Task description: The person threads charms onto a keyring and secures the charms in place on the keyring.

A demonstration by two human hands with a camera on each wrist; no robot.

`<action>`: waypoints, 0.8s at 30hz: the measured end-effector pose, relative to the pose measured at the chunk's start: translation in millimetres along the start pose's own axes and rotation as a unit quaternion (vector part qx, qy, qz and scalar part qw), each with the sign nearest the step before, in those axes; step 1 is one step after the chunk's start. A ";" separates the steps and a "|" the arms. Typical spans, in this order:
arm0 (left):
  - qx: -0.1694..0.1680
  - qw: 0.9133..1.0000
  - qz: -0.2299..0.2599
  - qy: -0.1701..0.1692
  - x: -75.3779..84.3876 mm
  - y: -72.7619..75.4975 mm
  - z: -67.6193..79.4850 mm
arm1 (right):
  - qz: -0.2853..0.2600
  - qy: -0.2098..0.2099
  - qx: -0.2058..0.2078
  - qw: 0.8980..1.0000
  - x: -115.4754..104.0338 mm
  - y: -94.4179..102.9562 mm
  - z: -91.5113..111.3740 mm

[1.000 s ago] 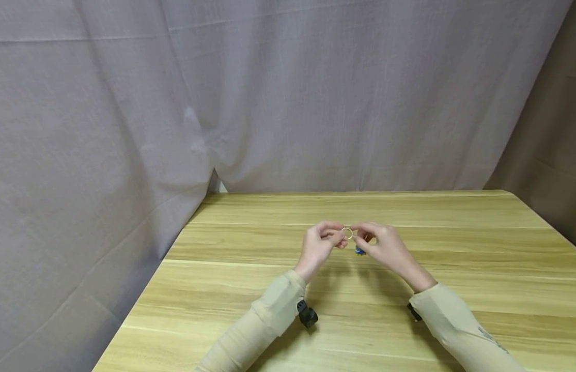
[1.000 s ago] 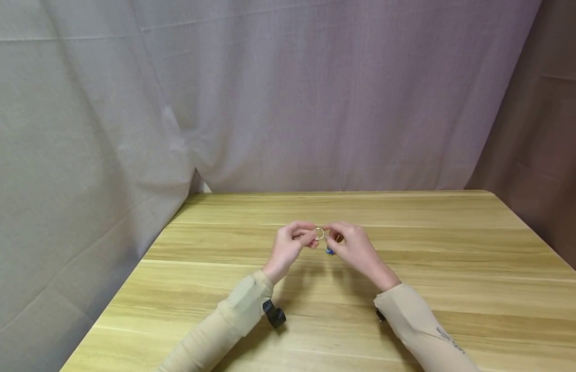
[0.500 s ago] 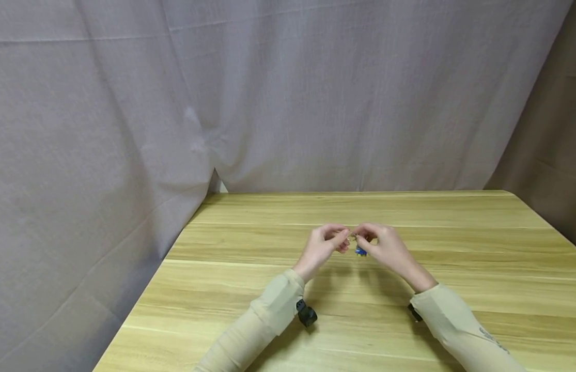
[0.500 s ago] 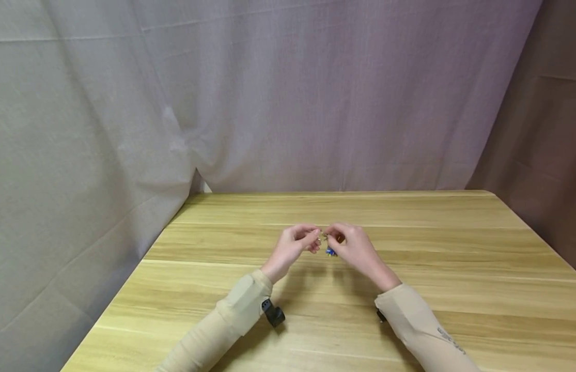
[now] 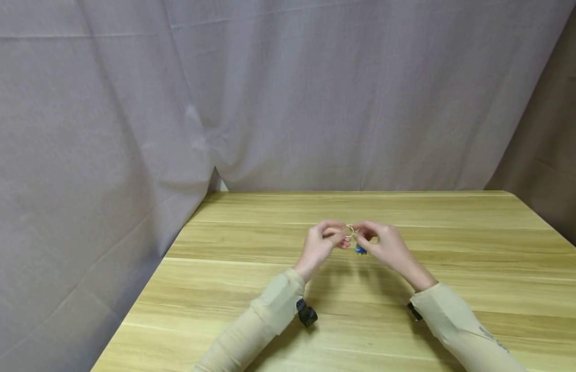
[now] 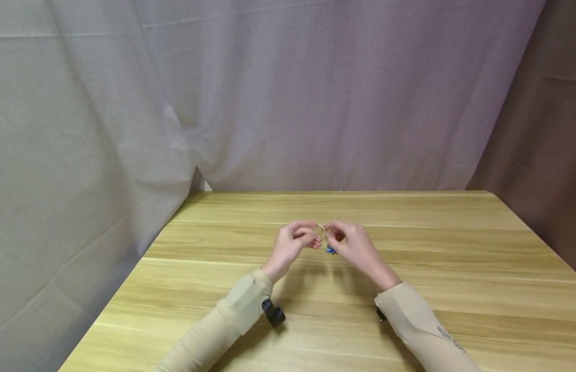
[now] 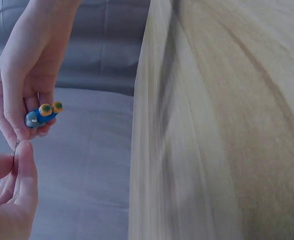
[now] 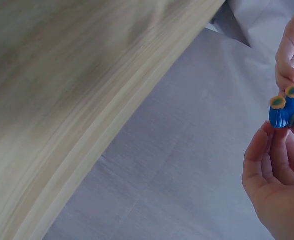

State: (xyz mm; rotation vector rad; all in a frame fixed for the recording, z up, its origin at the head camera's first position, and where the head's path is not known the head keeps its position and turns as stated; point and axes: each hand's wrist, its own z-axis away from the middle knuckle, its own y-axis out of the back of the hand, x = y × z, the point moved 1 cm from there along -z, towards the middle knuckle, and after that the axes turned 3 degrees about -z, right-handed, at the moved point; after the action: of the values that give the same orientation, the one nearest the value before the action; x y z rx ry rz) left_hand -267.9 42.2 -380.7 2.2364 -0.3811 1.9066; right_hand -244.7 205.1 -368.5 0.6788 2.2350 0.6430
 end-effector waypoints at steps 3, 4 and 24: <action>0.006 1.000 -0.015 -0.006 0.6 0.7 0.8 | 0.007 0.009 -0.005 1.000 -0.9 0.5 0.1; 0.007 1.000 -0.022 -0.009 0.8 0.9 1.1 | 0.010 0.012 -0.006 1.000 -1.3 0.6 0.2; -0.010 0.986 -0.162 -0.044 2.4 4.0 3.7 | -0.012 0.003 -0.033 0.999 -2.6 -0.1 3.3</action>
State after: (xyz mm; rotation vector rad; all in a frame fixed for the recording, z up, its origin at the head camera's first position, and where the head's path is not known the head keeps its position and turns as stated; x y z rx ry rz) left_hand -265.2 37.0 -379.1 2.2133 -0.0434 1.6354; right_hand -240.7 204.2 -369.4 0.6166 2.2132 0.7054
